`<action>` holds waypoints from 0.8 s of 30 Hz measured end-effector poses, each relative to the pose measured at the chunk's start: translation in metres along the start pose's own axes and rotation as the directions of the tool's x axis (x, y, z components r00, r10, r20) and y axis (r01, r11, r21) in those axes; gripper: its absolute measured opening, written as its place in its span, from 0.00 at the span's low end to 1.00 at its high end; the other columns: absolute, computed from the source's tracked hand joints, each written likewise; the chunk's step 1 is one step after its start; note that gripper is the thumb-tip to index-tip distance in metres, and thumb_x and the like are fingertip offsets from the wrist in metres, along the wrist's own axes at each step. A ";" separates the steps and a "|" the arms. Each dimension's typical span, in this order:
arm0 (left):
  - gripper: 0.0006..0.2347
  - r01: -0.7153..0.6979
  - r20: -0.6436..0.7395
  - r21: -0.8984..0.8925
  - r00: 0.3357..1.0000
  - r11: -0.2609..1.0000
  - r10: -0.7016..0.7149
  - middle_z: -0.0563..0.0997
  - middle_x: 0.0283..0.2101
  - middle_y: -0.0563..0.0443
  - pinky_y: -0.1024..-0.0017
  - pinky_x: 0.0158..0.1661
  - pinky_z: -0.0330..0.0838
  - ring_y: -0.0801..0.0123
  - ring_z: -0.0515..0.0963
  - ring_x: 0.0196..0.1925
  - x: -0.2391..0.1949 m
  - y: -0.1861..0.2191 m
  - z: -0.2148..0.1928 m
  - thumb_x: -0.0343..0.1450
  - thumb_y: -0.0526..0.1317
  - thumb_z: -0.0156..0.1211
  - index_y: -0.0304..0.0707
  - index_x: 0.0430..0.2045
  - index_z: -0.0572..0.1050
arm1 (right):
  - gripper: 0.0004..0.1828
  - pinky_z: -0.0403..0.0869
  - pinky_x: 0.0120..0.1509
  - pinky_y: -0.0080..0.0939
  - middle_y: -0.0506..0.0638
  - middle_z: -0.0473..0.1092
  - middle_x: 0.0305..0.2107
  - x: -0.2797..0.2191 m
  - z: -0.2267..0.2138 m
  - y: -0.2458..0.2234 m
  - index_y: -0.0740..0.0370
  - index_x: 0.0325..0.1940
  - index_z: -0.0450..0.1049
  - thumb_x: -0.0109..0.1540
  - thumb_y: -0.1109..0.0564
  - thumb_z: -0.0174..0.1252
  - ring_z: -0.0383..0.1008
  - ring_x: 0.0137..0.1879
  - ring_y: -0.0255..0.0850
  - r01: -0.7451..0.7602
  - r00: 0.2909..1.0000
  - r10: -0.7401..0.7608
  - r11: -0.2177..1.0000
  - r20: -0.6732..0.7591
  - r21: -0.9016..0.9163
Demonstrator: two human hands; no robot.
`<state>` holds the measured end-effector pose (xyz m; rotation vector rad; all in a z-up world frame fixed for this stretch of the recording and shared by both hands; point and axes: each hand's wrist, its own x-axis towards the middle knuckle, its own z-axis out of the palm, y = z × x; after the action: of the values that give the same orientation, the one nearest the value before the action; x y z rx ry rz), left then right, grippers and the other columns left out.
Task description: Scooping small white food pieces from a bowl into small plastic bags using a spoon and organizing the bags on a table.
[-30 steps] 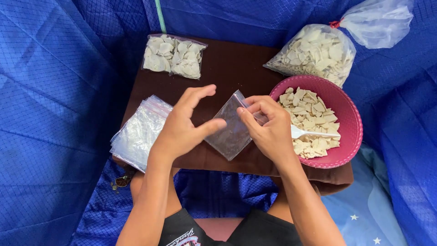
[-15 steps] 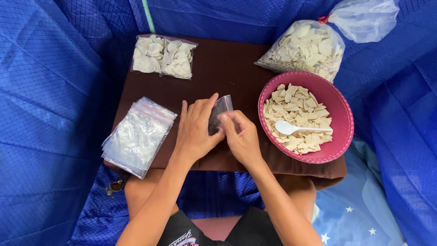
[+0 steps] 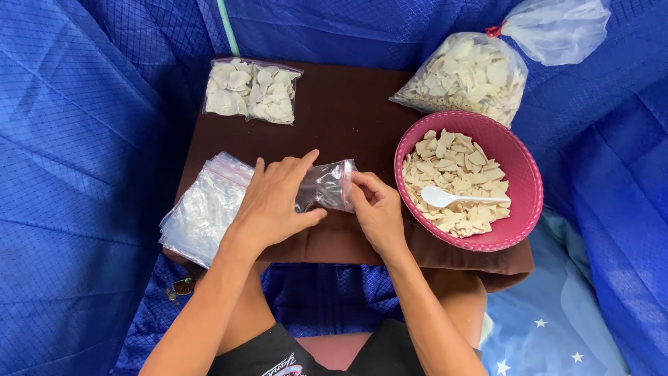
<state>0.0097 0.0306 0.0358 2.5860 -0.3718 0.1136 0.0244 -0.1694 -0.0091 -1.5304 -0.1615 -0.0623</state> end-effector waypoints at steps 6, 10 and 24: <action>0.38 -0.097 0.001 -0.058 0.995 0.994 0.097 0.77 0.50 0.48 0.31 0.68 0.37 0.53 0.75 0.58 0.012 0.006 0.016 0.59 0.47 0.72 0.46 0.67 0.63 | 0.17 0.77 0.43 0.31 0.48 0.71 0.39 -0.005 -0.003 -0.014 0.65 0.59 0.77 0.66 0.59 0.57 0.71 0.39 0.30 -0.030 0.994 0.026 0.999 0.106 0.038; 0.34 -0.005 0.043 -0.187 0.999 0.982 0.013 0.75 0.46 0.52 0.51 0.55 0.67 0.57 0.76 0.53 0.009 0.007 0.000 0.62 0.45 0.65 0.50 0.66 0.64 | 0.14 0.77 0.53 0.46 0.58 0.76 0.46 -0.010 -0.014 -0.028 0.65 0.52 0.80 0.66 0.56 0.56 0.78 0.49 0.44 0.208 0.956 -0.160 0.962 0.247 -0.179; 0.21 -0.081 -0.400 -0.814 0.796 0.575 -0.454 0.77 0.28 0.44 0.81 0.17 0.74 0.70 0.78 0.21 -0.001 -0.003 0.033 0.79 0.39 0.48 0.31 0.66 0.55 | 0.09 0.77 0.38 0.31 0.55 0.75 0.40 -0.019 0.022 -0.033 0.65 0.36 0.80 0.68 0.59 0.59 0.75 0.38 0.33 0.283 0.946 -0.279 0.959 -0.162 0.002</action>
<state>0.0099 0.0167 0.0056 1.5291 0.1138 0.5147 -0.0009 -0.1504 0.0216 -1.4611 -0.2506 -0.4087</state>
